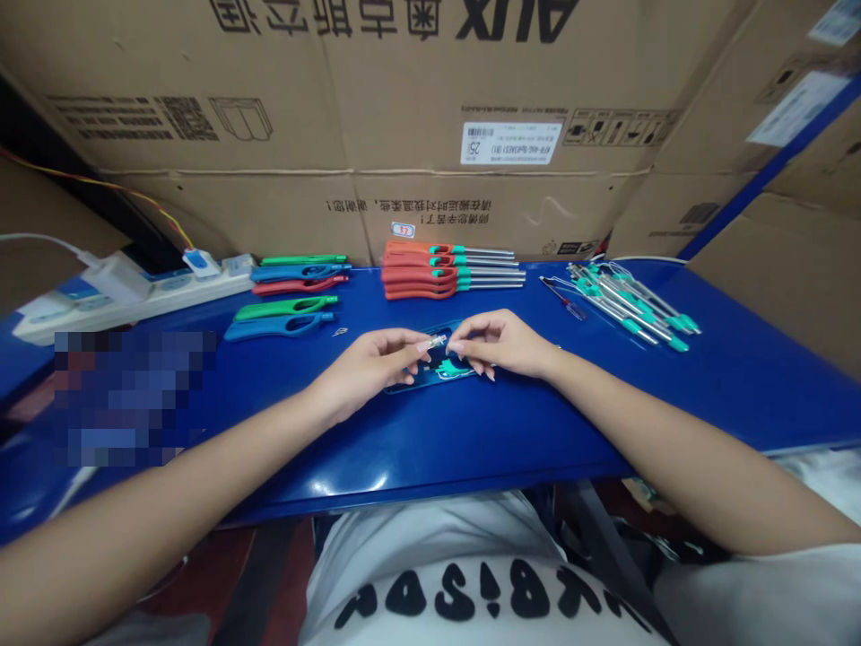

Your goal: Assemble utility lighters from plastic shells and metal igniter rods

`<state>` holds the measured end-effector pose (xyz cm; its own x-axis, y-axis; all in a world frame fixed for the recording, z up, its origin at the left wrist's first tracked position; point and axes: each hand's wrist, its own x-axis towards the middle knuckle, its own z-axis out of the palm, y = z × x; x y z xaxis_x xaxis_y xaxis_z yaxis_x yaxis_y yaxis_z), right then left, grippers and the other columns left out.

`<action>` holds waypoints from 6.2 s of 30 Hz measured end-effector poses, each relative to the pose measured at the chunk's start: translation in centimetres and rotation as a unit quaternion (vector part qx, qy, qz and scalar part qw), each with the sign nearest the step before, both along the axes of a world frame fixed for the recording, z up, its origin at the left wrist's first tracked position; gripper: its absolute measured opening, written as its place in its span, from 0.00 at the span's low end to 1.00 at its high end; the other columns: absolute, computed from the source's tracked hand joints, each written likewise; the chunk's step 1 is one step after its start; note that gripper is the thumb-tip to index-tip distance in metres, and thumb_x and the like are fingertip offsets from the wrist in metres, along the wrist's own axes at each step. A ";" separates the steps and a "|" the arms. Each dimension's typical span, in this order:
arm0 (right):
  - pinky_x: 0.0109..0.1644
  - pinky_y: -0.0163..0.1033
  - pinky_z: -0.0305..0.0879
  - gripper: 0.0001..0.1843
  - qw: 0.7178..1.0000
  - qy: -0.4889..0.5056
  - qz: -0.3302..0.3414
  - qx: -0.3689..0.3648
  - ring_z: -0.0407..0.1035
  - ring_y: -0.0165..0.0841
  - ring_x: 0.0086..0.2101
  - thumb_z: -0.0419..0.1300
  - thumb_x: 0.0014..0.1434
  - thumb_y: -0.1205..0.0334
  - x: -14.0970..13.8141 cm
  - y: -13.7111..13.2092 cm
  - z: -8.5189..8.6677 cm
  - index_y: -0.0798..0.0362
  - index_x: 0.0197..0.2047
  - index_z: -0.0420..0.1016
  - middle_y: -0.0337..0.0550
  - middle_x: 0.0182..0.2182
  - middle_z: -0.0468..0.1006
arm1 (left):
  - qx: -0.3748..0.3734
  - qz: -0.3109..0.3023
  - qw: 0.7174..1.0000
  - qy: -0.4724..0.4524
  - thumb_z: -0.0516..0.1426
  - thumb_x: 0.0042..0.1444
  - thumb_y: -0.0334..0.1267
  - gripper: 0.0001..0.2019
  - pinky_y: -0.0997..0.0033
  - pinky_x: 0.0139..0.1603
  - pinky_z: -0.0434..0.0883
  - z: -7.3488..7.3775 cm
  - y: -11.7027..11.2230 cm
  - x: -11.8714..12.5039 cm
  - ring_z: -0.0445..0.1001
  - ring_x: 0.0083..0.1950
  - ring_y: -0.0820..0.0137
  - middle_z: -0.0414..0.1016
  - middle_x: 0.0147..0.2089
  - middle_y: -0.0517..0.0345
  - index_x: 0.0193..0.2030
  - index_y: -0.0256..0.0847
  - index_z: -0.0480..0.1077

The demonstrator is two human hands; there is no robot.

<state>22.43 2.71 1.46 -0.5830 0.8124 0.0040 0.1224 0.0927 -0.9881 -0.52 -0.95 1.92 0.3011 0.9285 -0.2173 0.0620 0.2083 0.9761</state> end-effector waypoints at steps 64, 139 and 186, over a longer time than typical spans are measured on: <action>0.28 0.34 0.66 0.17 0.983 0.041 -0.032 0.173 0.68 0.25 0.25 0.69 0.58 0.48 0.4 0.9 -1.4 0.55 0.39 0.83 0.43 0.35 0.79 | 0.168 -0.041 0.984 0.038 0.63 0.57 0.55 0.23 0.72 0.31 0.73 -1.4 0.4 0.3 0.72 0.27 0.75 0.79 0.36 0.56 0.47 0.37 0.70; 0.27 0.33 0.57 0.20 0.997 0.026 -0.008 0.077 0.60 0.24 0.23 0.71 0.54 0.46 0.2 0.7 -1.0 0.56 0.31 0.76 0.36 0.25 0.74 | 0.161 -0.044 0.981 0.102 0.65 0.56 0.51 0.23 0.74 0.32 0.70 -1.0 0.0 0.7 0.73 0.30 0.72 0.84 0.39 0.51 0.50 0.35 0.81; 0.28 0.34 0.54 0.25 0.996 -0.024 -0.055 0.063 0.58 0.25 0.24 0.71 0.50 0.41 -0.7 0.1 -0.5 0.56 0.29 0.75 0.36 0.23 0.71 | 0.190 -0.006 0.976 0.106 0.67 0.54 0.50 0.21 0.74 0.31 0.69 -1.2 -0.2 0.8 0.75 0.31 0.72 0.84 0.39 0.51 0.48 0.36 0.81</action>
<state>21.75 2.85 0.99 -0.4926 0.8662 0.0840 0.1856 0.1989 -0.9623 0.27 -1.11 0.76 0.2981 0.9509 0.0832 0.2715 -0.1681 0.9476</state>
